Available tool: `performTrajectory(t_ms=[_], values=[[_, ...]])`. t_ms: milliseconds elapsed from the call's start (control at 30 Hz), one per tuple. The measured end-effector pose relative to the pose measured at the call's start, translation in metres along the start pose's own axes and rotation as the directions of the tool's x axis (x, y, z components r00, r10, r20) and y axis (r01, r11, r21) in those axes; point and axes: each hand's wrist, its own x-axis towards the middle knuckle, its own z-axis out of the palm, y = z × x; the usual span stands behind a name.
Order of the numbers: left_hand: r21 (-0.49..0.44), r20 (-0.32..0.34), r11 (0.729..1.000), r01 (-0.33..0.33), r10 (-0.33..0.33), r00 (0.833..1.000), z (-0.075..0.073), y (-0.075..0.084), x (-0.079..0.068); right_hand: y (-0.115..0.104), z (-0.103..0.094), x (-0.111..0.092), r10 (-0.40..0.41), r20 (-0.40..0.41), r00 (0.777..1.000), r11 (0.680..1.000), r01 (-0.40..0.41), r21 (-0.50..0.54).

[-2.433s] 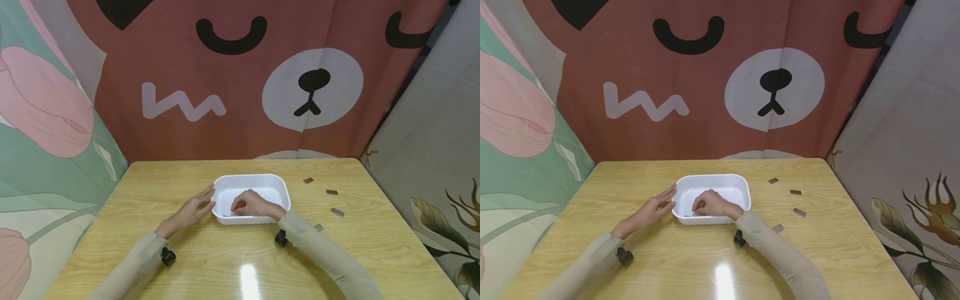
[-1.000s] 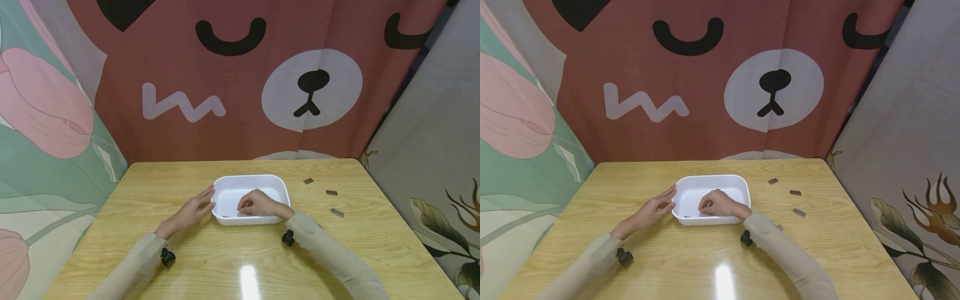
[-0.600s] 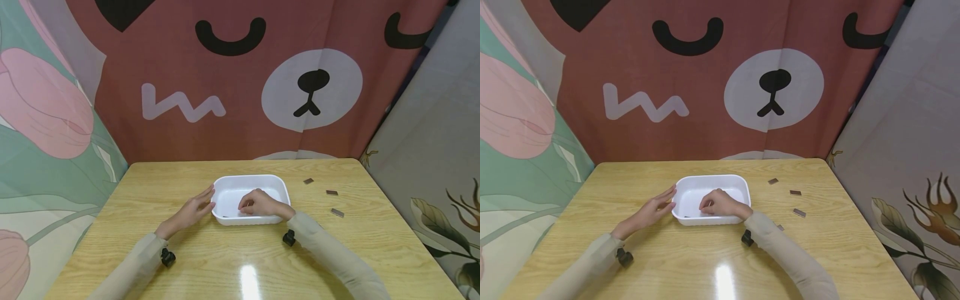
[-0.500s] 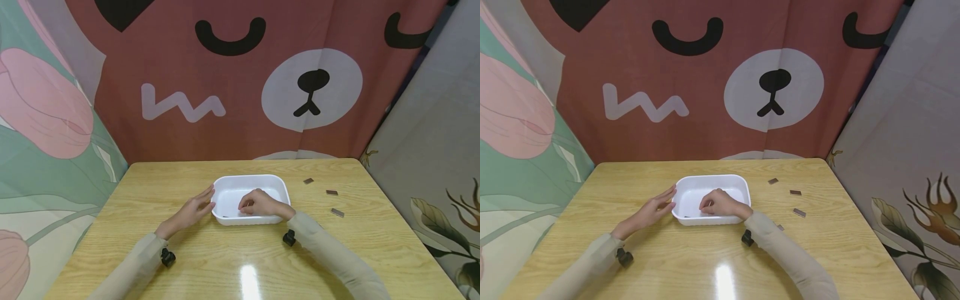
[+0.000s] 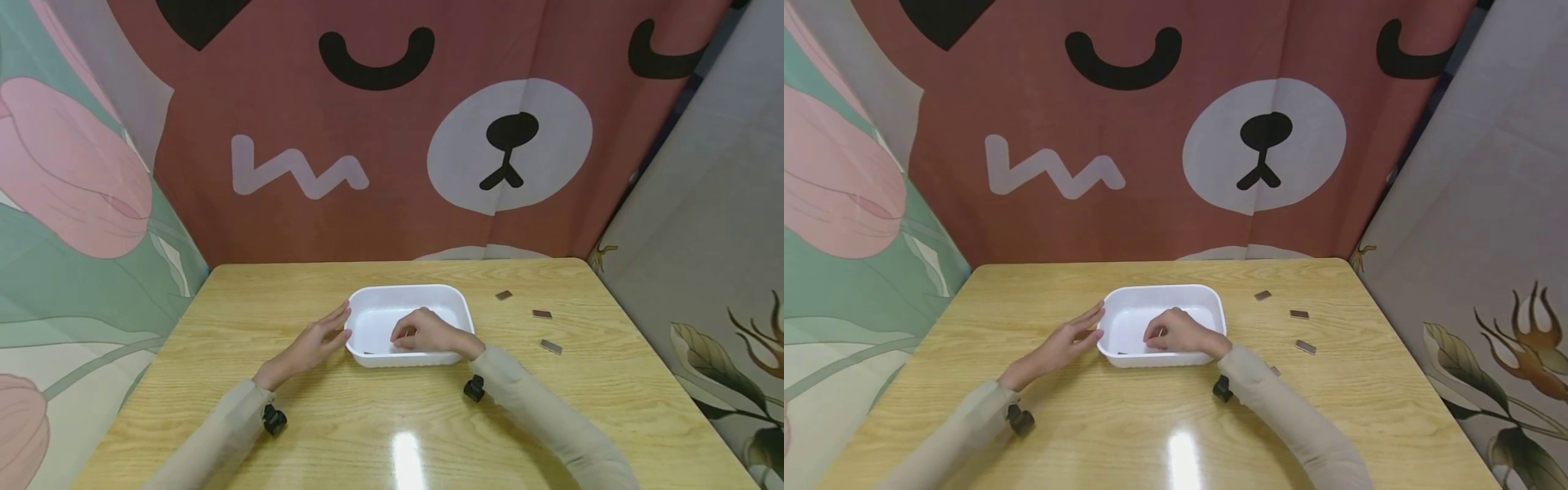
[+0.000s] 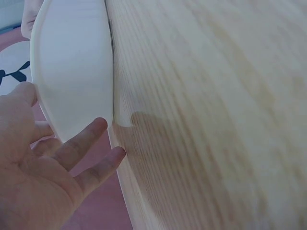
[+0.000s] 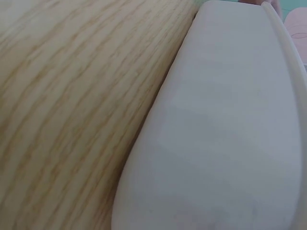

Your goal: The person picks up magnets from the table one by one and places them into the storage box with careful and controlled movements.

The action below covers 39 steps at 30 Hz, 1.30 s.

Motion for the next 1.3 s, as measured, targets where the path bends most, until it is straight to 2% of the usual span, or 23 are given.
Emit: performTrajectory(t_ms=[1300], values=[[-0.017,0.009,1.000,0.009,-0.009,1.000,0.000,0.003,-0.002,-0.012,-0.014,-0.014,-0.072,-0.038,0.997,0.993,0.068,-0.101]])
